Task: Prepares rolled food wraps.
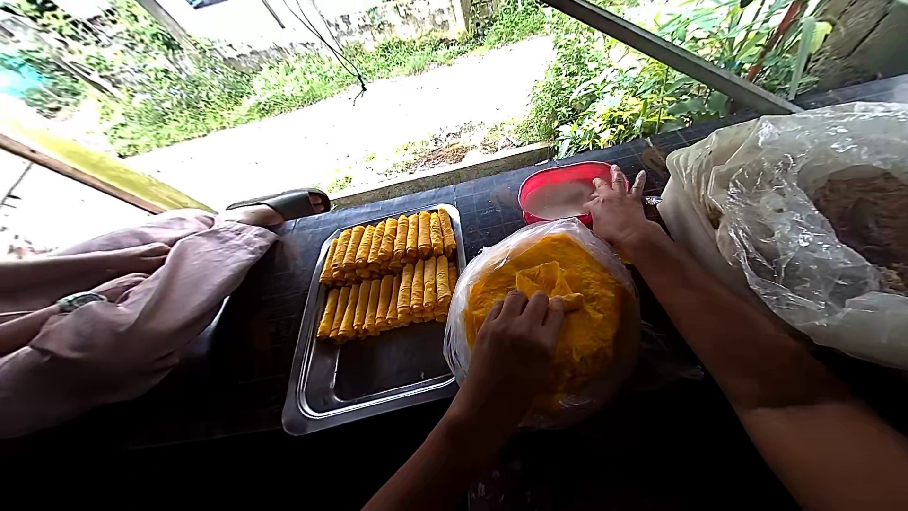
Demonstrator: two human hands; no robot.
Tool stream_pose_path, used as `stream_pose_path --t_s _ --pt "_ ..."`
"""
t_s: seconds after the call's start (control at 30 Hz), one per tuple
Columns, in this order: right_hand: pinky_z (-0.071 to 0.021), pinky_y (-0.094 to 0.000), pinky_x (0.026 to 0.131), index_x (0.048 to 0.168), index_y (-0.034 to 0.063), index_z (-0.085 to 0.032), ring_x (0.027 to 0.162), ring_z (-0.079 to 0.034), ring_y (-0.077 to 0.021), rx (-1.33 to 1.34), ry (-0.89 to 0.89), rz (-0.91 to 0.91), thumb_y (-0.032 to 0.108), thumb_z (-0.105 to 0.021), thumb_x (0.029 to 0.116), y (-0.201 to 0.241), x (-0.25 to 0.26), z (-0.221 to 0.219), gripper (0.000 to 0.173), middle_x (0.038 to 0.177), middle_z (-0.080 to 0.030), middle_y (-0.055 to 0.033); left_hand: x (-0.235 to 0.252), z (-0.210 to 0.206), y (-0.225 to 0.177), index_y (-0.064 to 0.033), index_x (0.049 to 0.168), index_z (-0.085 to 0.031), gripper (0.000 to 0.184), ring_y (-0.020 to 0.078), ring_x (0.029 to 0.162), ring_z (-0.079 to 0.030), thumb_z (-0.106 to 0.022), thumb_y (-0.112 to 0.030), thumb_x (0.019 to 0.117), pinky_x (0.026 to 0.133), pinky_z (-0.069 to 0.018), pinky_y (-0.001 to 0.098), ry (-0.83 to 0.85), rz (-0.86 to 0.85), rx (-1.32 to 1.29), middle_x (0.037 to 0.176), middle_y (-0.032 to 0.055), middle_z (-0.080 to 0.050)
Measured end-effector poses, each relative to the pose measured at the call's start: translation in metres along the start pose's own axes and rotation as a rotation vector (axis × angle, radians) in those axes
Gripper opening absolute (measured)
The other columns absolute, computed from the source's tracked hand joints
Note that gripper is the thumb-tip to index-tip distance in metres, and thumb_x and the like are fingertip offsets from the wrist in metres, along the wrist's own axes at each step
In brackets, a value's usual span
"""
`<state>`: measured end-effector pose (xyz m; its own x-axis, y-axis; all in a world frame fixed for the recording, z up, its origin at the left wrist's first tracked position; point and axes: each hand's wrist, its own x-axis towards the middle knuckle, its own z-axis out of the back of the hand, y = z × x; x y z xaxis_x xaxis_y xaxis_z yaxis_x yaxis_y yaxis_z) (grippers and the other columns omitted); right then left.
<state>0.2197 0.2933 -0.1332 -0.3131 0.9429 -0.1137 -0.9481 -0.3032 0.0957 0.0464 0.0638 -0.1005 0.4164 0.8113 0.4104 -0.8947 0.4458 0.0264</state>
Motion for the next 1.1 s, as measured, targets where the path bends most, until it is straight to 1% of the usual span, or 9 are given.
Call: stream_pose_path --t_s 0.1,0.2,0.3,0.37,0.5,0.6,0.77,0.93,1.1 --pt "-0.0019 -0.0835 0.111 0.107 0.0041 -0.076 0.155 -0.014 -0.0483 0.186 -0.072 0.020 -0.006 -0.058 0.0923 -0.004 -0.003 0.006 0.025 0.155 -0.046 -0.0229 -0.003 0.001 -0.001 -0.0113 0.117 -0.075 0.036 0.0281 0.093 -0.070 -0.055 0.006 0.0935 0.080 -0.0578 0.0370 0.002 0.008 -0.015 0.106 0.0099 -0.073" --pt "-0.0118 -0.0812 0.110 0.102 0.0024 -0.074 0.152 -0.023 -0.0499 0.439 -0.228 0.098 -0.010 -0.052 0.0909 -0.007 -0.022 0.017 0.027 0.152 -0.048 -0.0248 -0.007 0.001 -0.004 -0.0104 0.119 -0.075 0.037 0.0292 0.097 -0.070 -0.056 0.007 0.0924 0.083 -0.0580 0.0383 -0.005 0.022 -0.014 0.109 0.0103 -0.073" --pt "-0.0235 -0.0727 0.113 0.100 0.0009 -0.072 0.148 -0.032 -0.0486 0.578 -0.360 0.325 -0.020 -0.049 0.0795 -0.002 -0.066 0.029 0.037 0.150 -0.050 -0.0247 -0.010 0.000 -0.009 -0.0097 0.123 -0.074 0.039 0.0298 0.101 -0.070 -0.055 0.006 0.0933 0.086 -0.0575 0.0389 -0.013 0.039 0.005 0.111 0.0096 -0.074" --pt "-0.0287 -0.0680 0.116 0.100 0.0081 -0.074 0.147 -0.035 -0.0465 0.565 -0.421 0.510 -0.020 -0.050 0.0751 0.006 -0.100 0.030 0.045 0.149 -0.053 -0.0209 -0.013 -0.001 -0.011 -0.0098 0.124 -0.074 0.039 0.0295 0.104 -0.070 -0.054 0.005 0.0940 0.089 -0.0568 0.0389 -0.023 0.045 0.028 0.114 0.0088 -0.074" --pt "-0.0153 -0.0788 0.115 0.122 0.0307 -0.076 0.151 -0.028 -0.0466 0.336 -0.482 0.752 -0.015 -0.058 0.0747 0.014 -0.132 0.011 0.068 0.153 -0.052 -0.0144 -0.015 -0.003 -0.012 -0.0102 0.124 -0.074 0.039 0.0291 0.106 -0.070 -0.052 0.004 0.0949 0.091 -0.0560 0.0383 -0.039 0.044 0.052 0.116 0.0078 -0.075" --pt "-0.0067 -0.0815 0.114 0.132 0.0373 -0.070 0.154 -0.022 -0.0458 0.056 -0.473 0.794 -0.013 -0.065 0.0852 0.014 -0.130 0.001 0.069 0.160 -0.044 -0.0139 -0.014 -0.003 -0.013 -0.0098 0.124 -0.074 0.039 0.0287 0.106 -0.070 -0.052 0.004 0.0953 0.091 -0.0557 0.0379 -0.028 0.048 0.057 0.115 0.0077 -0.075" --pt "-0.0054 -0.0793 0.115 0.132 0.0329 -0.071 0.154 -0.023 -0.0436 -0.100 -0.525 0.712 -0.010 -0.063 0.0907 0.017 -0.118 0.007 0.060 0.159 -0.045 -0.0125 -0.014 -0.004 -0.012 -0.0106 0.125 -0.073 0.039 0.0282 0.107 -0.070 -0.052 0.004 0.0953 0.090 -0.0559 0.0377 -0.022 0.051 0.051 0.117 0.0067 -0.074" --pt "-0.0052 -0.0811 0.115 0.134 0.0359 -0.068 0.154 -0.022 -0.0470 0.024 -0.528 0.834 -0.011 -0.069 0.0809 0.012 -0.122 0.007 0.071 0.160 -0.044 -0.0137 -0.014 -0.004 -0.011 -0.0105 0.125 -0.073 0.040 0.0281 0.106 -0.070 -0.052 0.005 0.0949 0.092 -0.0552 0.0385 -0.028 0.041 0.061 0.116 0.0070 -0.074" --pt "-0.0083 -0.0803 0.115 0.130 0.0370 -0.071 0.153 -0.026 -0.0451 -0.048 -0.484 0.842 -0.009 -0.067 0.0870 0.012 -0.112 0.006 0.063 0.158 -0.047 -0.0118 -0.013 -0.006 -0.006 -0.0124 0.125 -0.073 0.041 0.0308 0.114 -0.068 -0.054 0.004 0.0940 0.096 -0.0544 0.0415 -0.031 0.055 -0.025 0.117 0.0082 -0.074"
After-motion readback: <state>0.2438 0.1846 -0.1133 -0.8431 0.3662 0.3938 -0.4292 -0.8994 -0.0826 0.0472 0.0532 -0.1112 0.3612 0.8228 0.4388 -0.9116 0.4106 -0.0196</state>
